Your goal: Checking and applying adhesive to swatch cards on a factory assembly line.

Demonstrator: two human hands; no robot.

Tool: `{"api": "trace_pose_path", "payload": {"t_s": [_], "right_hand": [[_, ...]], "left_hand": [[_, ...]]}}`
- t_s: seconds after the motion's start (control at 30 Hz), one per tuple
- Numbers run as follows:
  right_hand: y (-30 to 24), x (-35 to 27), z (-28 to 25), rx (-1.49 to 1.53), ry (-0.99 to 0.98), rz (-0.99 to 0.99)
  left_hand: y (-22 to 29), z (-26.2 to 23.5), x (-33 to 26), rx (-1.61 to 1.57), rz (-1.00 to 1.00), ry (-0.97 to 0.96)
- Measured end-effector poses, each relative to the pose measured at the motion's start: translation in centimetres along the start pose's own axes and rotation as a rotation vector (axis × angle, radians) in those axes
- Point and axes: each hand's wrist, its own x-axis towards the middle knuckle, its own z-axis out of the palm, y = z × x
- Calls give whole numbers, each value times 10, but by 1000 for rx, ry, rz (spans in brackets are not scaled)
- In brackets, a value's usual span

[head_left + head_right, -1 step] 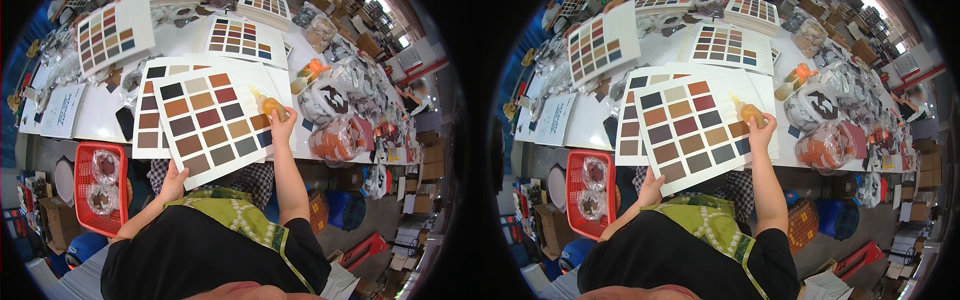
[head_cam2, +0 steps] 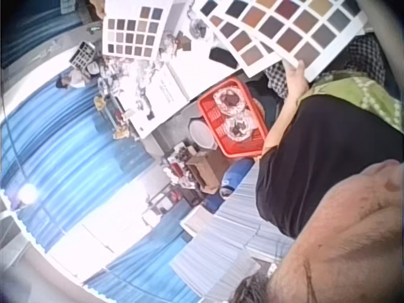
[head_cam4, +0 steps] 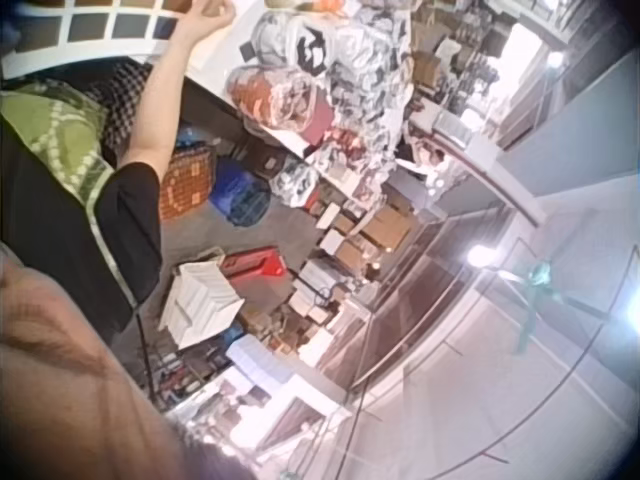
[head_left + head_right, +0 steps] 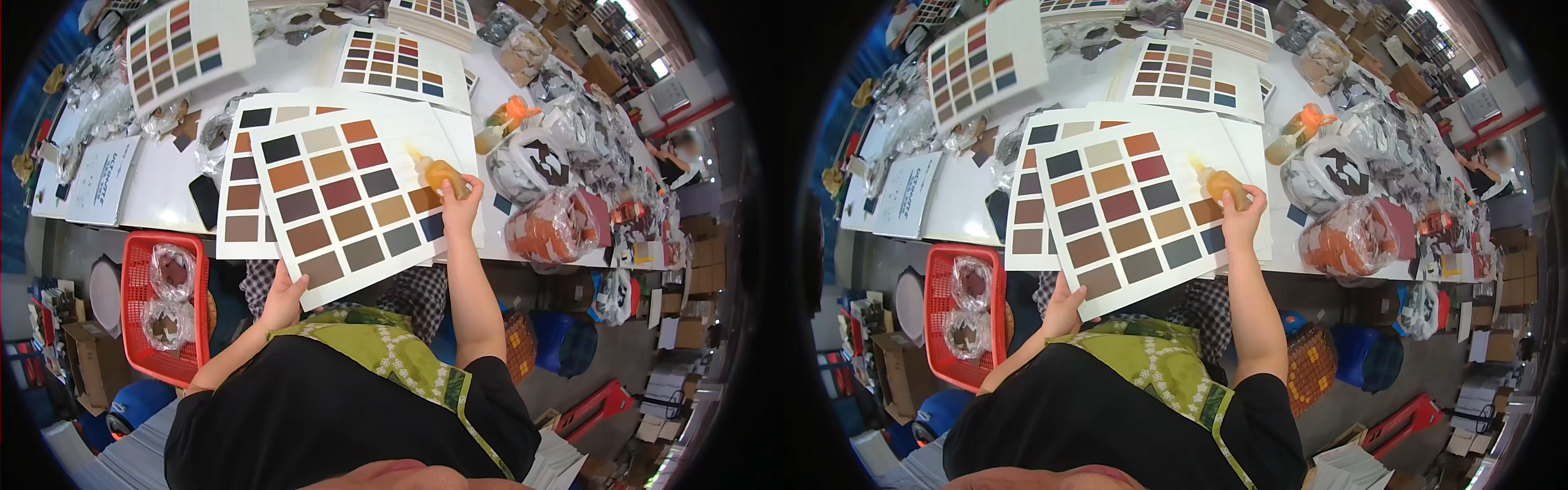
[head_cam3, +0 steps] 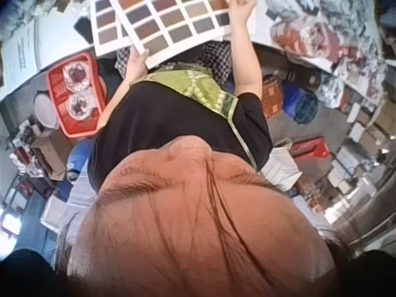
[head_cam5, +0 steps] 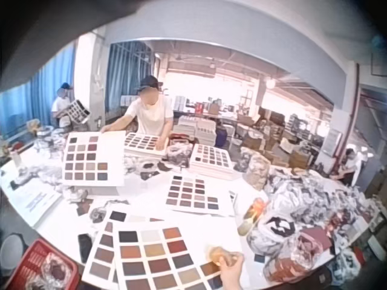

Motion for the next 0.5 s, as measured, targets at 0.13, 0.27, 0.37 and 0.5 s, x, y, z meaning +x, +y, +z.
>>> {"api": "trace_pose_path", "payload": {"t_s": [0.13, 0.27, 0.37, 0.5], "right_hand": [[-27, -4, 4, 278, -121, 260], [-41, 8, 11, 353, 6, 247], [-33, 21, 15, 189, 28, 148], [6, 36, 16, -45, 58, -52]], "left_hand": [[-1, -3, 1, -7, 9, 0], [-2, -6, 2, -10, -10, -16], [-2, -6, 2, -14, 1, -19], [-3, -6, 3, -24, 17, -32]]}}
